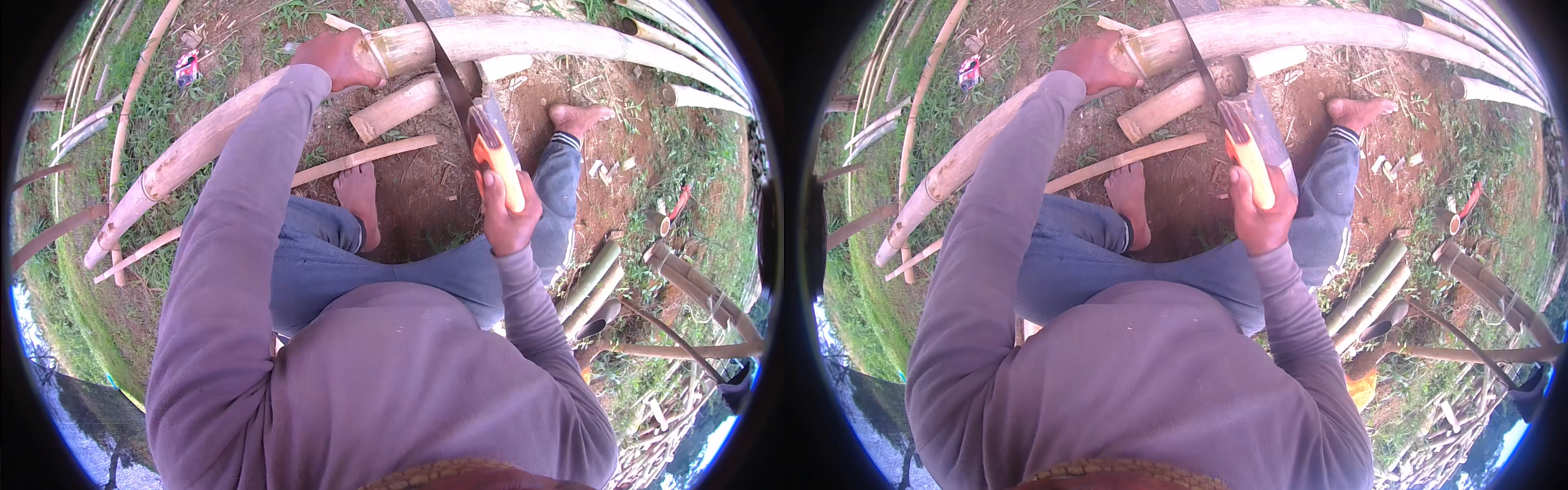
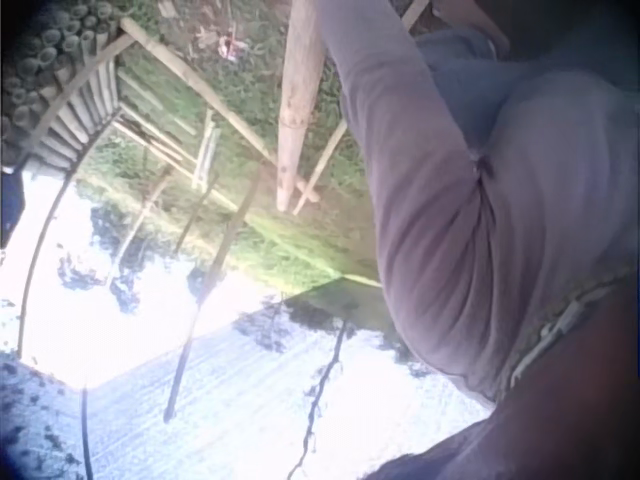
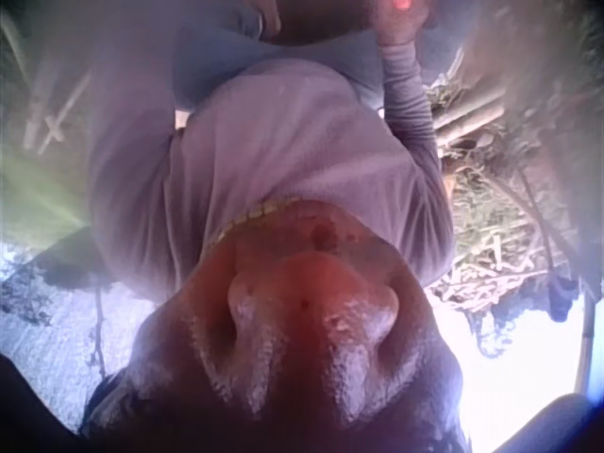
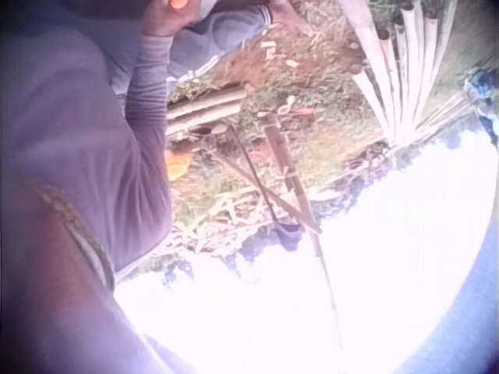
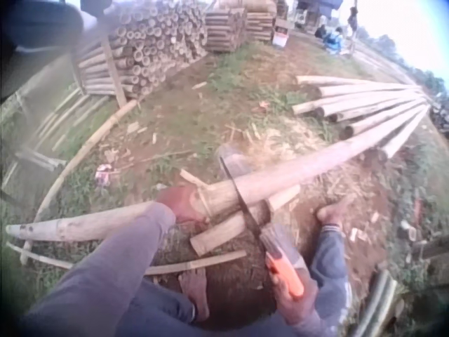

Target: The person sits on the ground and uses a hand saw to cut long bamboo poles into shorter sections. They position each pole on a makeshift support, saw through it, and then move the cut pieces aside.

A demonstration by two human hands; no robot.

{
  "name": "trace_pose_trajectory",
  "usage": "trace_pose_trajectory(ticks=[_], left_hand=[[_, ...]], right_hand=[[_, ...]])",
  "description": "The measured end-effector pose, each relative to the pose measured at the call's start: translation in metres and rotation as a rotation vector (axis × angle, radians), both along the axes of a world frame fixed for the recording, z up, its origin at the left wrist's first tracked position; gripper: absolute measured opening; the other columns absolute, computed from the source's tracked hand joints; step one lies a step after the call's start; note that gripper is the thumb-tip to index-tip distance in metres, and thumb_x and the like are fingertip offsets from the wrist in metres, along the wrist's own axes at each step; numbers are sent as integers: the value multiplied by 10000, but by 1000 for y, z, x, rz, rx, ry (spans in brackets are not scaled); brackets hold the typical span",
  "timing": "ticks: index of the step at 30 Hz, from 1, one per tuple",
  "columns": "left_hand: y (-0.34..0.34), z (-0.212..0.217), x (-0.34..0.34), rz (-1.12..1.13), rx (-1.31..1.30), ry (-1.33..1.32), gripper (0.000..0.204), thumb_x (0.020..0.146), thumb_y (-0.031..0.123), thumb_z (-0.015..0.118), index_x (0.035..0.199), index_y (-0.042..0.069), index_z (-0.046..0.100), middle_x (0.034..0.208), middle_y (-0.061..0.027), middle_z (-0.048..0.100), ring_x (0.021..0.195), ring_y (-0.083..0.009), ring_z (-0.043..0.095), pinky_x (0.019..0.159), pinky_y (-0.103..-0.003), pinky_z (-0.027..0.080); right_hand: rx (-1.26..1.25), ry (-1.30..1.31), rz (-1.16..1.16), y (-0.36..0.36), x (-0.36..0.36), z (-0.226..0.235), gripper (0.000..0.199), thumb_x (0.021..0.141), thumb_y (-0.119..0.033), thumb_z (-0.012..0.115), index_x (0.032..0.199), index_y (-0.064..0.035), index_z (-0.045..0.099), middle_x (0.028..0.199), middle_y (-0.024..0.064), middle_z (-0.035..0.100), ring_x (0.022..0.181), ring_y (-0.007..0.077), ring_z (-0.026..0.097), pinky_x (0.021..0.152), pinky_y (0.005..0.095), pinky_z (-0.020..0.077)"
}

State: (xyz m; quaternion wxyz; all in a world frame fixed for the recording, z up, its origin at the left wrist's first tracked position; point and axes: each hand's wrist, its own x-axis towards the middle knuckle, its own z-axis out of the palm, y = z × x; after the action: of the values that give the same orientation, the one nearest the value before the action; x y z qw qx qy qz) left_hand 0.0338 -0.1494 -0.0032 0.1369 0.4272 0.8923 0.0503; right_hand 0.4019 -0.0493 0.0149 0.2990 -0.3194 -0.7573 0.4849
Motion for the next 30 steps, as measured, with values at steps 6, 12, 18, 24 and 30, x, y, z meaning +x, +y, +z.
trace_pose_trajectory(ticks=[6,12,18,24,30], left_hand=[[8,3,12,41,-23,13,1077,619,684,873,1513,155,588,1261,-193,761,1162,-391,735,1016,-488,574],[9,13,18,22,-19,-7,1044,625,677,870,1481,143,603,1256,-183,763,1165,-382,735,1007,-487,574],[0,6,11,53,-9,-12,970,660,678,851,1436,142,622,1241,-162,769,1143,-368,744,986,-486,579],[11,11,27,30,-6,31,992,668,700,846,1458,156,593,1216,-164,774,1103,-364,756,958,-476,591],[-4,2,20,43,14,60,985,658,722,842,1429,159,601,1194,-149,778,1083,-357,763,931,-493,596]], right_hand=[[37,44,23,0,43,-33,155,997,-114,764,1070,10,707,835,92,767,710,156,735,637,303,547],[-126,138,-11,26,-86,-26,219,997,-187,807,990,9,709,748,10,659,678,57,546,604,283,473],[-83,-49,37,-15,104,-13,128,994,-89,750,1020,28,705,887,116,793,778,127,753,694,289,564],[-139,92,14,43,-87,-33,220,1012,-183,793,937,-6,687,741,-14,635,683,45,505,601,274,448],[-188,-31,-15,-11,31,-9,173,994,-135,793,1018,17,713,768,16,699,681,75,638,622,273,509]])
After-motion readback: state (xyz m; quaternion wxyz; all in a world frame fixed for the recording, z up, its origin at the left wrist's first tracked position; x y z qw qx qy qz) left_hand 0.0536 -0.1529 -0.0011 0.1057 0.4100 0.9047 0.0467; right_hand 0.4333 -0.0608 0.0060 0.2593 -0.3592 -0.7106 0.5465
